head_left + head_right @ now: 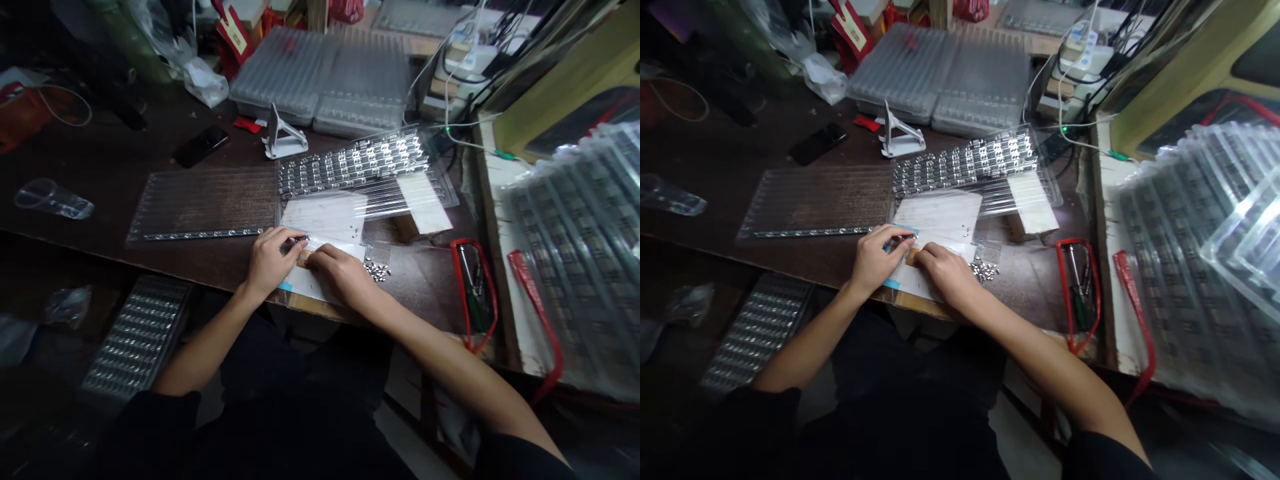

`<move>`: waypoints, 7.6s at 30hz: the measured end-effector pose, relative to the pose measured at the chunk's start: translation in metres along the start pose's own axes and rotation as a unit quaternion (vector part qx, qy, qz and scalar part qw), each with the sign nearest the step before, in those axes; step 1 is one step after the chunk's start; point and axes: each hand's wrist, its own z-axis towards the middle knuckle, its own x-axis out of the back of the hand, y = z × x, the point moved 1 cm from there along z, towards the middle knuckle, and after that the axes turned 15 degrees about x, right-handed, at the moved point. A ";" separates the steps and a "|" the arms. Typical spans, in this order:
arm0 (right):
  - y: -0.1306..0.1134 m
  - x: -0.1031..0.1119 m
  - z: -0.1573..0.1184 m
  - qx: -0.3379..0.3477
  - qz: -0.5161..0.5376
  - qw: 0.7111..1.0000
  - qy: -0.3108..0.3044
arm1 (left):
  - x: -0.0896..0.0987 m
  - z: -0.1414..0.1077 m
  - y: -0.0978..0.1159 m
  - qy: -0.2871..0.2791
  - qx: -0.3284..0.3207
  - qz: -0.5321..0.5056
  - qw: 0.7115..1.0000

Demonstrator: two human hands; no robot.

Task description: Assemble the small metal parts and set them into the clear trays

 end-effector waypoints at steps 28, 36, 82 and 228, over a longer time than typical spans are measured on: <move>0.048 0.044 -0.036 -0.180 0.023 0.980 -0.087 | -0.014 -0.006 0.009 -0.133 -0.052 -0.003 0.990; 0.044 0.054 -0.036 -0.174 0.030 0.983 -0.053 | -0.016 -0.010 0.010 -0.134 -0.049 -0.033 0.989; 0.047 0.061 -0.036 -0.127 0.042 0.991 0.005 | 0.065 0.031 -0.060 -0.036 -0.008 0.173 0.984; 0.014 -0.002 0.002 -0.011 0.105 0.991 0.085 | 0.023 0.003 -0.014 0.053 0.053 -0.075 0.994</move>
